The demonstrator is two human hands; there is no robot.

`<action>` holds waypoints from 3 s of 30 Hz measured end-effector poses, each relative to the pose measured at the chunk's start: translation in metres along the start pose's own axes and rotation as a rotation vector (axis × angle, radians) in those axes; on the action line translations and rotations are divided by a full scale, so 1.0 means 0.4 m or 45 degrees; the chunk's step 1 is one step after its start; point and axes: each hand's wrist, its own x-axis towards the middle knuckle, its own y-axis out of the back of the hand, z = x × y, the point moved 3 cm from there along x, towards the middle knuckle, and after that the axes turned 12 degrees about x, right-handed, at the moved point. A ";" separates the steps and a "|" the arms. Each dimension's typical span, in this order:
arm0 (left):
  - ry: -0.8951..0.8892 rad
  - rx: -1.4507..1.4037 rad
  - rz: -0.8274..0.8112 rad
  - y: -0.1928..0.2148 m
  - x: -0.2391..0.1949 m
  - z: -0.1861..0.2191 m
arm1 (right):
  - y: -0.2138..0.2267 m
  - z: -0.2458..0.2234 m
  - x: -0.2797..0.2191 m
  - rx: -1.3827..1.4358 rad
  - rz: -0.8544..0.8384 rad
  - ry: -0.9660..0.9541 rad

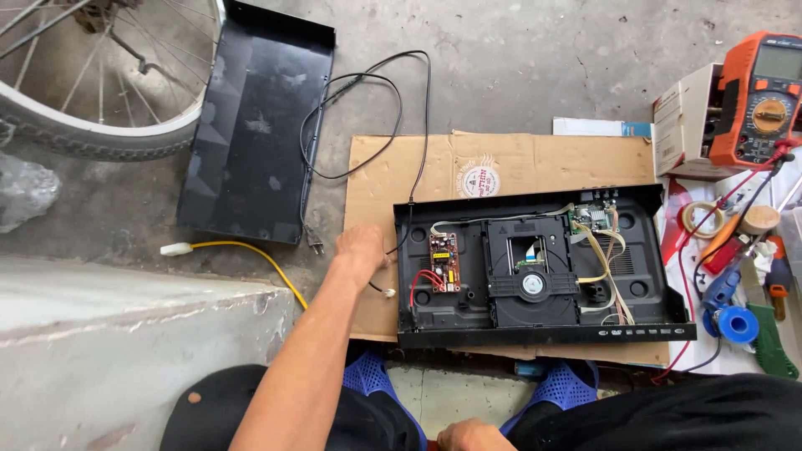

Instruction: The person sits on the floor and works on the internal components of an open electronic device, likely a DVD player. They handle wires and circuit boards, then use a magnifying glass to inspect the components closely.

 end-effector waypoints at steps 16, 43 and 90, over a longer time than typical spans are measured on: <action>0.223 -1.285 0.237 -0.026 -0.461 0.246 | 0.027 -0.016 -0.322 0.234 1.130 0.227; 0.547 -1.078 0.598 -0.109 -0.415 0.316 | 0.125 -0.010 -0.461 2.497 1.421 0.716; 0.558 -2.418 0.585 -0.100 -0.434 0.197 | 0.129 -0.031 -0.510 2.423 1.443 0.748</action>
